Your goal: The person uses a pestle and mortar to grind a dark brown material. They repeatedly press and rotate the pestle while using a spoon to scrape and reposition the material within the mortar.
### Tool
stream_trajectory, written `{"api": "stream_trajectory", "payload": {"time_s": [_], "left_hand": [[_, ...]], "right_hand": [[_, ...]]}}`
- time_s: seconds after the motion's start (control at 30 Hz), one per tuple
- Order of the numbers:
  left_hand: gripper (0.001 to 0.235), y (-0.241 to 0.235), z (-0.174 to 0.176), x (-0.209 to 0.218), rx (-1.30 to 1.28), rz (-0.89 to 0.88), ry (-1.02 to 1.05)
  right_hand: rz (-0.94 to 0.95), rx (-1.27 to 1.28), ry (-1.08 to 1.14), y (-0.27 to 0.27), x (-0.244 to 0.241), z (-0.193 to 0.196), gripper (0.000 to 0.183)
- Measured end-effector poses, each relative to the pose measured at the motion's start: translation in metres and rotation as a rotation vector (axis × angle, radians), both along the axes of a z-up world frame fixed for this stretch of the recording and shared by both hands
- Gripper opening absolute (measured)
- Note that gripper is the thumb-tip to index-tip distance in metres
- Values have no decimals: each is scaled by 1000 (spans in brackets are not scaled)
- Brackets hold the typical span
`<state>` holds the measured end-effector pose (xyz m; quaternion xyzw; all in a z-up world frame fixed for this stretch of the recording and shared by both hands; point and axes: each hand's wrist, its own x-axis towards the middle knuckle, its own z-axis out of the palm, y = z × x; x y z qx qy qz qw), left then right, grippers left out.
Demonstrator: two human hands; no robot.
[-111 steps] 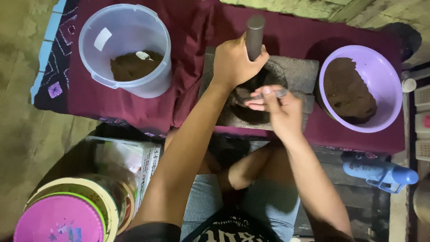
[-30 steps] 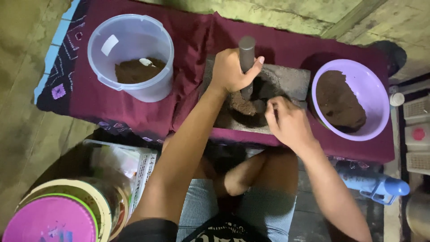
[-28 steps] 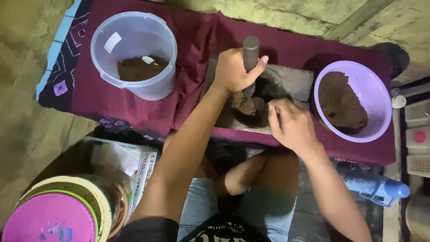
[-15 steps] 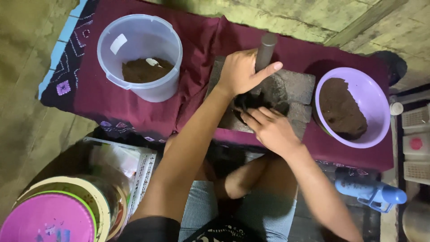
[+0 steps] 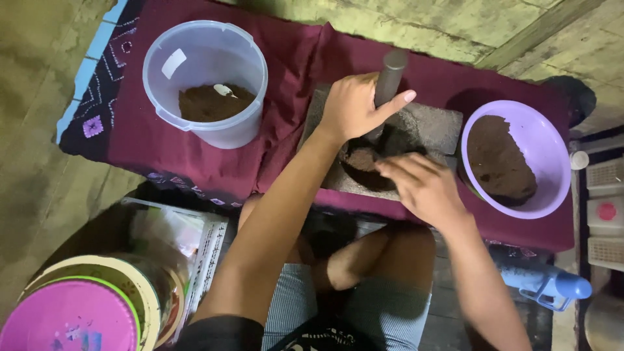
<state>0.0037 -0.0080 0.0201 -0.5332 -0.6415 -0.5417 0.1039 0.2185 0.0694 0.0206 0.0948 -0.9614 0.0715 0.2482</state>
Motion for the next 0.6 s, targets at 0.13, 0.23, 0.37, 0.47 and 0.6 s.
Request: {"api": "stream_trajectory", "payload": {"time_s": [0.13,0.23,0.37,0.47,0.6], "left_hand": [[55,0,-1,-2,-2,-8,24],[55,1,-3,-1,-5,-10,15],[55,2,-5,3,-15,4,-5],[56,4,-8,3,-10,18,0],[56,3,-7,2,-2,26,4]], "right_hand": [[-149,-138,134,-3,10,-34,18],[-190,-346,150,-11,12,-61,13],[-253,-138,85,-12,11,-36,9],[-219,-205,118,-10,13,-21,11],[-94,-333,22,-12,11,-20,16]]}}
